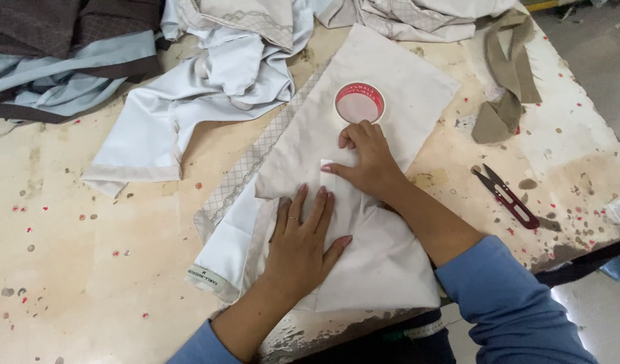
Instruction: The person folds a white garment with lace detailing on a workbench, using a roll of tape and a red pen to mark or secure sections before completing the fold.
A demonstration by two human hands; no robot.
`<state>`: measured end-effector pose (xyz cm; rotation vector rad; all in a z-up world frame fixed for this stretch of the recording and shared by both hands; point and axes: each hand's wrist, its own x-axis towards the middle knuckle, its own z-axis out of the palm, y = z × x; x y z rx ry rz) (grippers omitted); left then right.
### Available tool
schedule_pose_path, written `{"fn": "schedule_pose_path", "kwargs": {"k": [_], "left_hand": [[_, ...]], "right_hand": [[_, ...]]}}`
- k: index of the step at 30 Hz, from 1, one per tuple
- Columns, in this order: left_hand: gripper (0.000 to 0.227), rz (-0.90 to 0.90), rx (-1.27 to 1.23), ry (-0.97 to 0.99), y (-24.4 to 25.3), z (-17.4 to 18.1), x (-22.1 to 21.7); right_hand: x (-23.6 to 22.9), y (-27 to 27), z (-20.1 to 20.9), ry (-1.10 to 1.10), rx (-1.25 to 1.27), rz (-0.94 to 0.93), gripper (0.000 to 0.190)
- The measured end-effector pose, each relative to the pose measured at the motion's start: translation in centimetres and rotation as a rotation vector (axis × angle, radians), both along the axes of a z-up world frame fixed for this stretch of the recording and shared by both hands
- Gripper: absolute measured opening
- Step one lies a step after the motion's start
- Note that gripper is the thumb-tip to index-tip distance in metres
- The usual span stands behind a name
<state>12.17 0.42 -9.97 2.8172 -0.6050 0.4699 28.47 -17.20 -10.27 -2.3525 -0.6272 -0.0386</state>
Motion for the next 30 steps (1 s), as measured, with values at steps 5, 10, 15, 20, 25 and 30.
{"fn": "schedule_pose_path", "kwargs": {"k": [5, 10, 15, 20, 25, 30], "left_hand": [[0.073, -0.001, 0.031, -0.044, 0.2, 0.0, 0.1], [0.072, -0.013, 0.047, -0.026, 0.1, 0.1, -0.1], [0.07, -0.004, 0.042, -0.111, 0.2, 0.6, -0.2], [0.067, 0.001, 0.009, -0.06, 0.1, 0.5, -0.4], [0.068, 0.016, -0.039, -0.062, 0.3, 0.2, -0.5], [0.068, -0.034, -0.082, -0.06, 0.5, 0.4, -0.5]], "right_hand": [[1.1, 0.2, -1.7, -0.147, 0.066, -0.016, 0.052], [1.1, 0.1, -1.9, -0.278, 0.117, 0.02, 0.049], [-2.2, -2.0, 2.7, -0.412, 0.138, -0.018, 0.028], [0.5, -12.4, 2.4, -0.21, 0.024, -0.567, 0.037], [0.8, -21.9, 2.4, 0.153, -0.403, -0.935, 0.037], [1.6, -21.0, 2.3, 0.045, -0.117, -1.011, 0.021]]}}
